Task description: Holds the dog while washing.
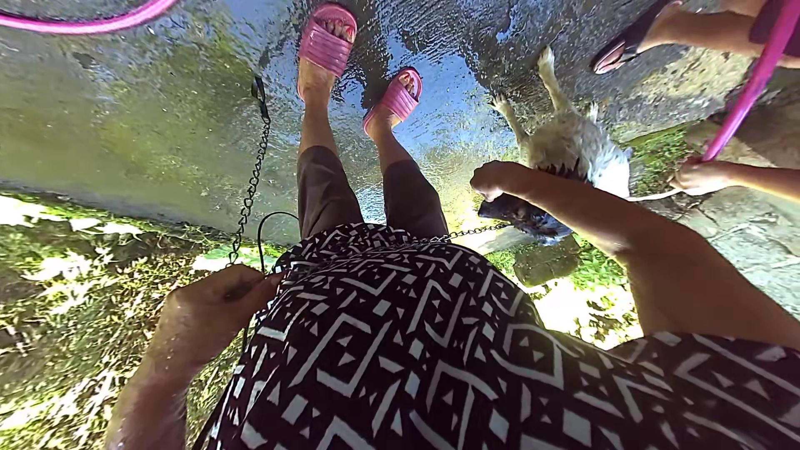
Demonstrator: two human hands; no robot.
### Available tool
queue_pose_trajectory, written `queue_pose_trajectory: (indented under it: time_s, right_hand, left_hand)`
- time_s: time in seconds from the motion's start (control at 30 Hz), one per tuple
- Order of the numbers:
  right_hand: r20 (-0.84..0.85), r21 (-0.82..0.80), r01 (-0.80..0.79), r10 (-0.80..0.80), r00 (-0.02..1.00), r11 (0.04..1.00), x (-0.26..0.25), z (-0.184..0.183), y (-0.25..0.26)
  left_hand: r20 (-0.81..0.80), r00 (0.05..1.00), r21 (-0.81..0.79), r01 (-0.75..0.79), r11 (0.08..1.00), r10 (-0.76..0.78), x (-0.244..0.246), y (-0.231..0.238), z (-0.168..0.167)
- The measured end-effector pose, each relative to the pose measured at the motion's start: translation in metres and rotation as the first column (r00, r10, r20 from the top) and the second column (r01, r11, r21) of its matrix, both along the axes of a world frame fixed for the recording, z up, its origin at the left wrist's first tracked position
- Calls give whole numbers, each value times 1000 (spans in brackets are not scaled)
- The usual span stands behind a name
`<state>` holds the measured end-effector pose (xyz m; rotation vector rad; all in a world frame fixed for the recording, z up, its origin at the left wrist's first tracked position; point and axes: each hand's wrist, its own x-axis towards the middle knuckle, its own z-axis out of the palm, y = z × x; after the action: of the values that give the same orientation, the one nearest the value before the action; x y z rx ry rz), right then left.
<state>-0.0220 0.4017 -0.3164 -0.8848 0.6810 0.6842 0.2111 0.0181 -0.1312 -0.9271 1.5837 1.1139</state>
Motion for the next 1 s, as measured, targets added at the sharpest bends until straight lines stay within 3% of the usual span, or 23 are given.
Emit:
queue_pose_trajectory:
  time_s: [0.13,0.23,0.33,0.47,0.57,0.67,0.77,0.9,1.0]
  right_hand:
    - [-4,-18,-1,1,1000,1000,3,0,0]
    - [-236,-69,188,-199,951,980,-23,-25,3]
    - [-392,-242,196,-280,876,950,-80,-65,-49]
    - [-340,-326,242,-352,872,914,-118,-56,-107]
    - [-271,-82,443,-448,852,893,-96,-35,-77]
    - [-284,168,507,-451,846,845,-76,-23,-32]
    - [-318,313,514,-422,849,799,-66,-16,-1]
    - [-268,324,449,-374,888,833,-55,-8,17]
    - [-115,203,338,-321,940,919,-44,-9,26]
  left_hand:
    - [-10,1000,2,2,1000,-2,3,-1,0]
    - [-48,999,-1,8,1000,-8,1,2,5]
    - [-58,998,-15,12,1000,-13,2,3,13]
    - [-39,999,-18,-12,1000,11,3,3,13]
    - [-39,999,-12,-10,1000,10,8,1,7]
    - [-28,999,7,-15,1000,16,11,1,0]
    - [-38,999,32,-6,999,7,12,2,-4]
    - [-89,996,49,-2,999,6,16,3,-7]
    - [-82,997,39,1,999,2,16,4,-7]
